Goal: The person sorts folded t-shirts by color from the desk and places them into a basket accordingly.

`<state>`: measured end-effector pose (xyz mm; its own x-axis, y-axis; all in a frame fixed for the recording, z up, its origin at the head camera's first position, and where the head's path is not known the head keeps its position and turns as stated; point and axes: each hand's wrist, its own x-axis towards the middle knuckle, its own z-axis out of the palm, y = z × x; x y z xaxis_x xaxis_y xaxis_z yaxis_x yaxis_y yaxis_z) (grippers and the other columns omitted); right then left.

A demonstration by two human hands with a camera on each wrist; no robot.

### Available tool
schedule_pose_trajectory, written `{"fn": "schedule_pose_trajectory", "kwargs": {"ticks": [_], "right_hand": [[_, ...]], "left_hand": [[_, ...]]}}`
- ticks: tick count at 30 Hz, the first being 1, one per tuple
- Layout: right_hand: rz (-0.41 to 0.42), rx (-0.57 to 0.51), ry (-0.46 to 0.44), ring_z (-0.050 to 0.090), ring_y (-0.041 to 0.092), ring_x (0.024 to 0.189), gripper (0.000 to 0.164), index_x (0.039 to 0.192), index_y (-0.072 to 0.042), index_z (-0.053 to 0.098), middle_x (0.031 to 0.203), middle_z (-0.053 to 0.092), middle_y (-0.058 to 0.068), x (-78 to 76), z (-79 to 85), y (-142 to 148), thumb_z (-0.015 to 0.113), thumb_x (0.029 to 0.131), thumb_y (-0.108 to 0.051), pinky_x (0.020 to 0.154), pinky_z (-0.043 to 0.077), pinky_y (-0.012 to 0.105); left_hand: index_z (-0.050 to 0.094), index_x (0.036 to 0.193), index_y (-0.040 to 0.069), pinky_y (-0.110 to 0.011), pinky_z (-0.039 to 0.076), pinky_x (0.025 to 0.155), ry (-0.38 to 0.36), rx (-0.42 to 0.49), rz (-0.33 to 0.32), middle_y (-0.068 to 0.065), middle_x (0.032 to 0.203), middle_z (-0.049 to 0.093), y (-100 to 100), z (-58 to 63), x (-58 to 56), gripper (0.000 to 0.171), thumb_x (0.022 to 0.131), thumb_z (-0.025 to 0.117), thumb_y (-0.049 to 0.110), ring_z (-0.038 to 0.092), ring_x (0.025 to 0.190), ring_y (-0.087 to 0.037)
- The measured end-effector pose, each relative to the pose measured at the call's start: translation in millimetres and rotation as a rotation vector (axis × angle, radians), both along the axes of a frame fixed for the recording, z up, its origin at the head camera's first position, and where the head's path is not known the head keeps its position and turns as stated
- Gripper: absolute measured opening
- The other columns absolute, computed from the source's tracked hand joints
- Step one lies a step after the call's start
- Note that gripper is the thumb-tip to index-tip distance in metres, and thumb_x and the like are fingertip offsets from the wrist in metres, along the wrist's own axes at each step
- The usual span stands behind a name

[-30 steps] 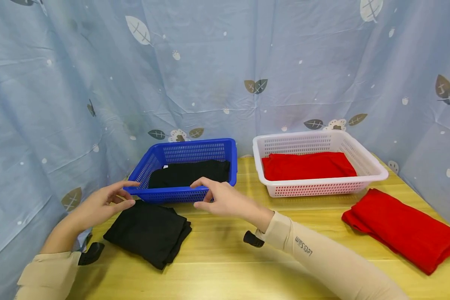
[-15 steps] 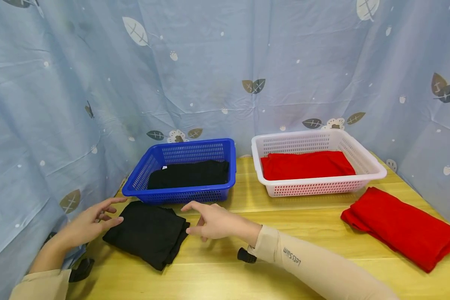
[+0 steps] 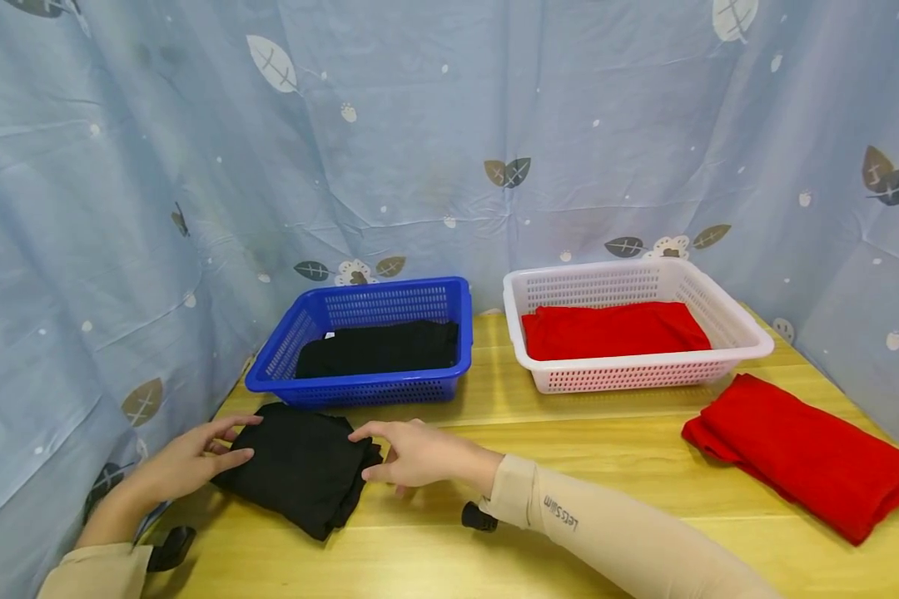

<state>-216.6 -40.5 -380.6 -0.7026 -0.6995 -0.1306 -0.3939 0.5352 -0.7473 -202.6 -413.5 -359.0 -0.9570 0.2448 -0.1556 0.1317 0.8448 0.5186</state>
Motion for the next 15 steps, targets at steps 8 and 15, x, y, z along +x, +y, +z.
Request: {"fn": "schedule_pose_trajectory", "kwargs": {"ticks": [8,15], "right_hand": [[0.015,-0.025,0.009,0.074,0.014,0.058,0.048,0.148,-0.026,0.063,0.085,0.078,0.0,2.6,-5.5,-7.1,0.077,0.102,-0.025,0.061,0.057,0.022],[0.001,-0.035,-0.029,0.075,0.018,0.06,0.045,0.145,-0.022,0.066,0.076,0.074,0.004,2.0,-6.2,-2.7,0.077,0.102,-0.023,0.06,0.058,0.024]], "left_hand": [[0.052,0.156,0.003,-0.053,0.06,0.088,0.037,0.001,-0.002,-0.035,0.148,0.055,1.3,-7.1,2.8,0.055,0.109,0.064,0.03,0.063,0.123,-0.047],[0.056,0.152,0.004,-0.049,0.059,0.087,0.058,0.009,-0.003,-0.033,0.145,0.059,8.3,-12.0,5.3,0.051,0.109,0.065,0.029,0.065,0.119,-0.042]]}}
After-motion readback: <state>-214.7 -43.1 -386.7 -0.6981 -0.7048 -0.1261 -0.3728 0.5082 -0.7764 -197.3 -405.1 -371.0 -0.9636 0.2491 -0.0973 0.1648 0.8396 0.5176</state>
